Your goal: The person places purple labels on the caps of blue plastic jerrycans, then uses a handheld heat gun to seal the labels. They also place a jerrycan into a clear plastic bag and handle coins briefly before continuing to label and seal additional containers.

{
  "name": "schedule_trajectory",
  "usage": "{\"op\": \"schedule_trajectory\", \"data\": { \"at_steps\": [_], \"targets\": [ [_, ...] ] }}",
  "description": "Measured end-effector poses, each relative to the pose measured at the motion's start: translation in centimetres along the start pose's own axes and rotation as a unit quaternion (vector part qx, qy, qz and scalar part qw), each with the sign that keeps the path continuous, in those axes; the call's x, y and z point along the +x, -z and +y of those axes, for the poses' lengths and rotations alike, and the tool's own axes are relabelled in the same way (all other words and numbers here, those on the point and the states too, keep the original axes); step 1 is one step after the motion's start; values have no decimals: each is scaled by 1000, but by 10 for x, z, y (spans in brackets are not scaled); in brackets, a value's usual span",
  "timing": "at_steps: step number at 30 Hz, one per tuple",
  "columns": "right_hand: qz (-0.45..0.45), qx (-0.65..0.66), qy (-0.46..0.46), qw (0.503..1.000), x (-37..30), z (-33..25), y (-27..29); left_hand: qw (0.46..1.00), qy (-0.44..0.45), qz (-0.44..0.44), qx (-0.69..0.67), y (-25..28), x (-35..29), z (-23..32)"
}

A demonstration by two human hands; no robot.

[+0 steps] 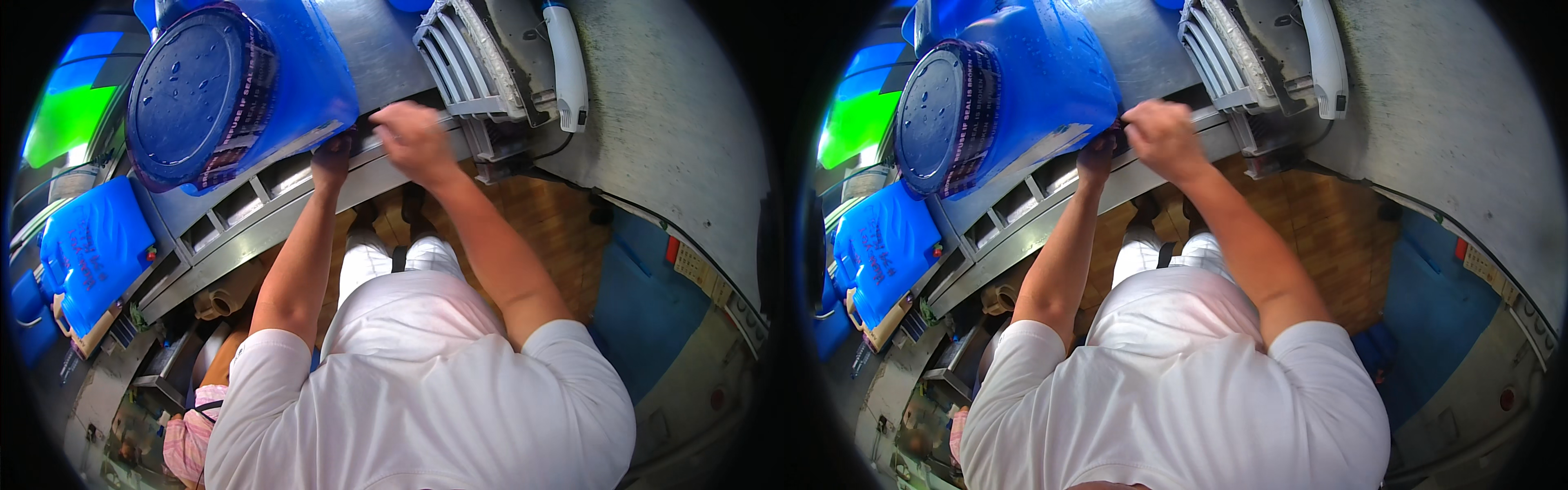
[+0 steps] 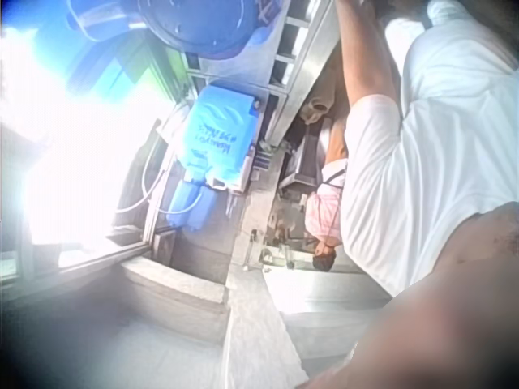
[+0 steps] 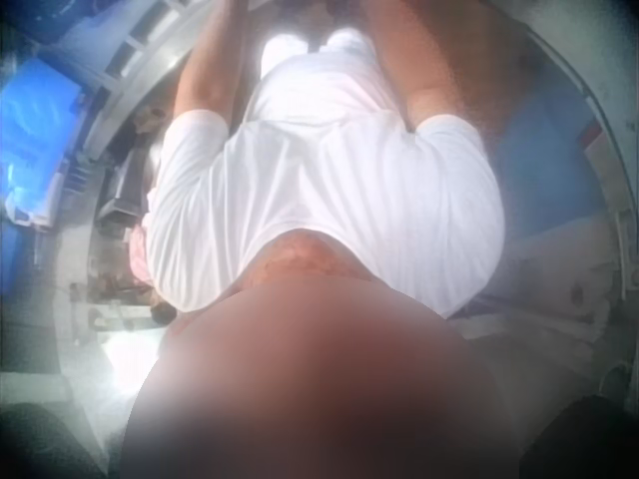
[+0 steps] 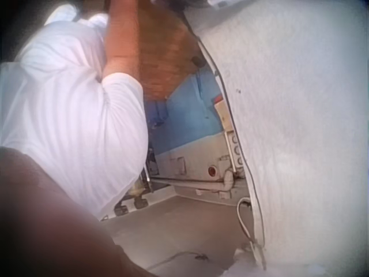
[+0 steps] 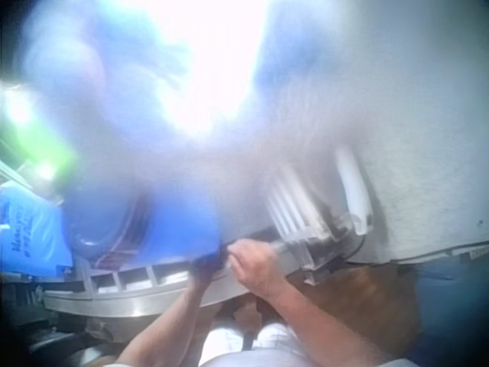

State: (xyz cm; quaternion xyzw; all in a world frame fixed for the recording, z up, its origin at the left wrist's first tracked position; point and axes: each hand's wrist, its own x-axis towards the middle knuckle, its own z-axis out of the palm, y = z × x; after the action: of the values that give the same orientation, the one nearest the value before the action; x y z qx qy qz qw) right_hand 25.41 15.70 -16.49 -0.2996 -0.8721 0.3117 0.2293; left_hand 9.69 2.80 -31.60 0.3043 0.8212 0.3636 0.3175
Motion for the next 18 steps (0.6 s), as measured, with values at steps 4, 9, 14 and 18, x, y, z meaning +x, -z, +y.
{"op": "schedule_trajectory", "data": {
  "at_steps": [4, 9, 14, 18],
  "targets": [
    [279, -240, 16, 930, -19, 17, 133, 990, 95, -20, -98, -4, -5, -6],
    [138, -260, -247, 923, -25, 52, 188, 937, 195, -46, -285, -21, 4, -5],
    [95, -110, -296, 944, -21, 69, 200, 811, 270, -90, -511, -22, 5, 5],
    [119, 359, -360, 853, -42, 50, 200, 704, 246, -134, -653, -19, 0, 13]
  ]
}}
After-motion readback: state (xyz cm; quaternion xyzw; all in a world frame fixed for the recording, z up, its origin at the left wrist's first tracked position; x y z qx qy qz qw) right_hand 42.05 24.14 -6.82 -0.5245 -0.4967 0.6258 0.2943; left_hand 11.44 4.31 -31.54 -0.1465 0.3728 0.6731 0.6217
